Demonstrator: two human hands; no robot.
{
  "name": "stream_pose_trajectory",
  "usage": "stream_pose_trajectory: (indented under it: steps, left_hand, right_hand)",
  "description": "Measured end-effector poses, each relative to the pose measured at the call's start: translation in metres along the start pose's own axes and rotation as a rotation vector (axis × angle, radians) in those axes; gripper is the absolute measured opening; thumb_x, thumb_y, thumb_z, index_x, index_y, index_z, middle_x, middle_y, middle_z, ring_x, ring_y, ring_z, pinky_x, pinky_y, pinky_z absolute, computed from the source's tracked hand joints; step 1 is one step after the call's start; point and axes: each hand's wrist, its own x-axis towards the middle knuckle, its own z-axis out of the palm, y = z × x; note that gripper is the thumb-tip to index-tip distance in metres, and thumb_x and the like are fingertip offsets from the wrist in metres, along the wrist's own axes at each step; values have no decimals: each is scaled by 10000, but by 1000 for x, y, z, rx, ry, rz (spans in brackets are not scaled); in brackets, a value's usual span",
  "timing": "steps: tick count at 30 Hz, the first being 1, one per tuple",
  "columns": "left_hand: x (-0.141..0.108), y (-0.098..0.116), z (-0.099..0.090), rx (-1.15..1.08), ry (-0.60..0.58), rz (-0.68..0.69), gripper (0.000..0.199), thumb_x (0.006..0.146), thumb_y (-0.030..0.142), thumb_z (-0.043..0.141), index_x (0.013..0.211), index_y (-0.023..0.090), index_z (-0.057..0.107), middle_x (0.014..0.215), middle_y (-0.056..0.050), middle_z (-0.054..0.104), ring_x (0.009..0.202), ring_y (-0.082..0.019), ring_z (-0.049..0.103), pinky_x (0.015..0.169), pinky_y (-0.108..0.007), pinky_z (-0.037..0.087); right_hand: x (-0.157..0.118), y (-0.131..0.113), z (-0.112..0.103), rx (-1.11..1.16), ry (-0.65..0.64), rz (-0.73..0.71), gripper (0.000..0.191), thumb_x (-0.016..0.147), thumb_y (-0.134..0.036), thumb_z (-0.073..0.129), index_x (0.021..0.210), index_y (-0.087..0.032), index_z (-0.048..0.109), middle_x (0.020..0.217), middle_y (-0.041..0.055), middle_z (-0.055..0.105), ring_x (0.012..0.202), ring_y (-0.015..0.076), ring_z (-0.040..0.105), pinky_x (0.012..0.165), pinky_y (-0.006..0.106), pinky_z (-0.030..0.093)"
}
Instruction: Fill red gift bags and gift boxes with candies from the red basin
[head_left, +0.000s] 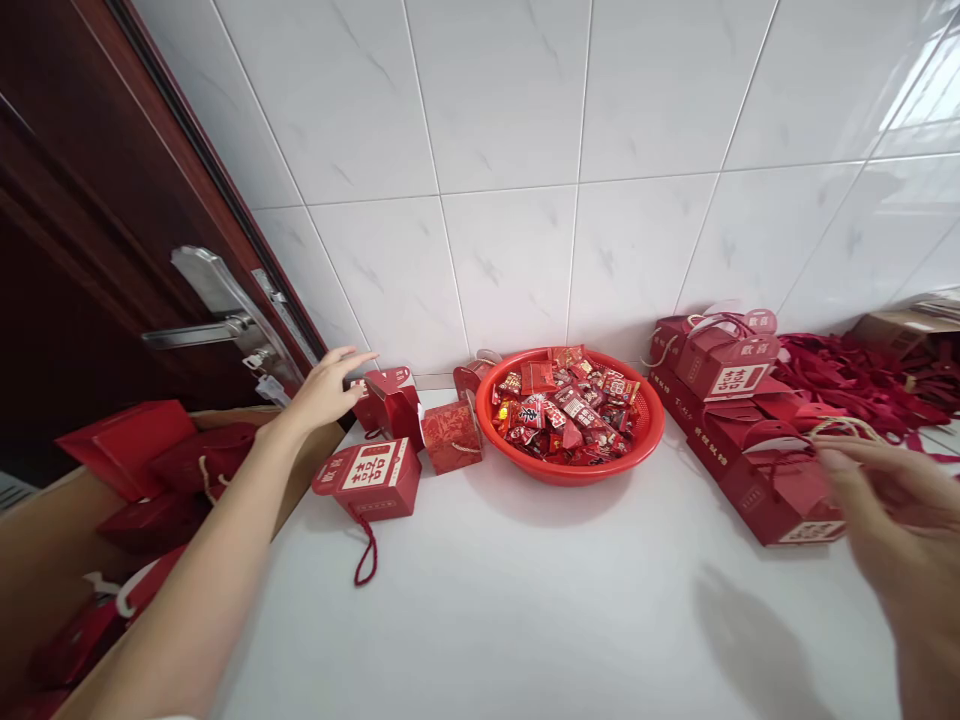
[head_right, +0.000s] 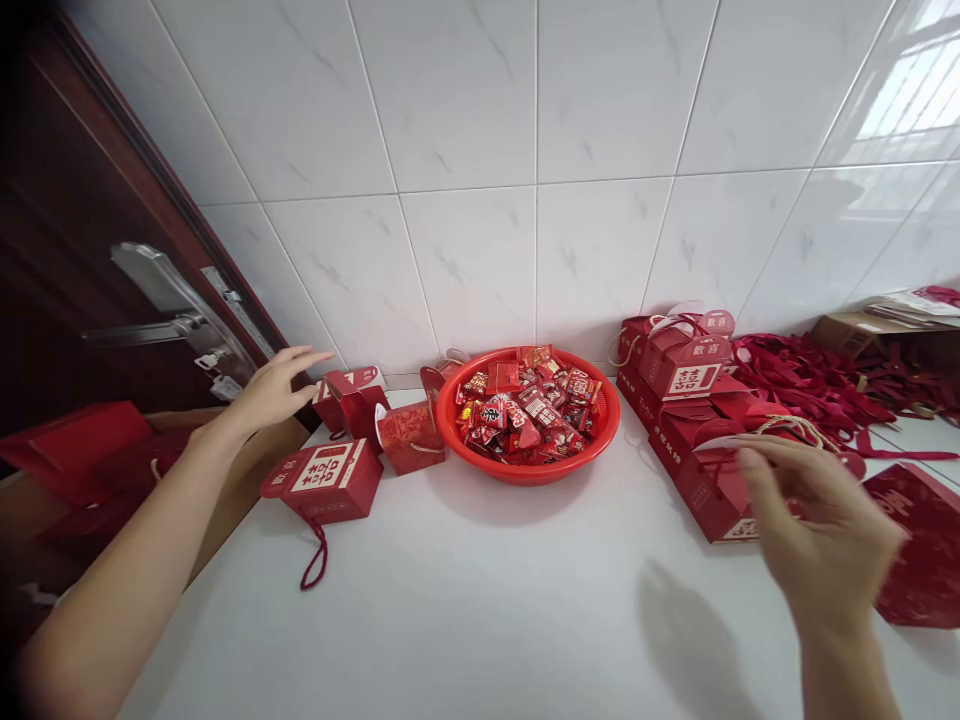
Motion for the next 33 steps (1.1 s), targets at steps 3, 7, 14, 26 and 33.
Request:
stream_pose_trajectory:
  steps: [3,7,14,26,33]
  left_hand:
    - [20,-8,14,-5,-107,-39,517,695,305,507,1135,190,753,1403,-117,600,1302,-320,558,1073,-390,470]
    - [29,-8,15,-119,-125,-64,346,708,391,520,867,185,747,1094,-92,738,982,-269,670,851,-305,525]
    - [29,3,-17,-337,338,-276,247,672,344,599,808,154,679,638,33,590,660,-147,507,607,-223,361]
    - [-31,136,-7,-698,84,165,294,825,405,643,1015,184,681,852,-5,712,700,-151,630,647,-242,504]
    - [-86,178,55,-655,-218,380,289,953,380,525,1157,232,667,1039,-42,743,898,-178,696,687,-224,546]
  right_hand:
    - [-7,-37,33,121,-219,-114,132,887,-340,679,838,-226,724,895,81,743,725,197,674,598,313,517]
    - [-17,-43,40,157,-372,-110,157,900,-348,652,820,-232,721,916,74,749,771,194,695,597,277,531]
    - [-23,-25,44,216,-414,86,240,868,-459,669,831,-230,730,911,78,745,596,153,619,502,263,523]
    - [-26,-39,62,349,-587,231,367,830,-574,687,813,-210,736,770,68,713,491,138,548,437,263,512]
    - [3,-39,84,254,-675,131,414,863,-596,621,839,-196,724,579,18,623,506,159,551,496,279,457]
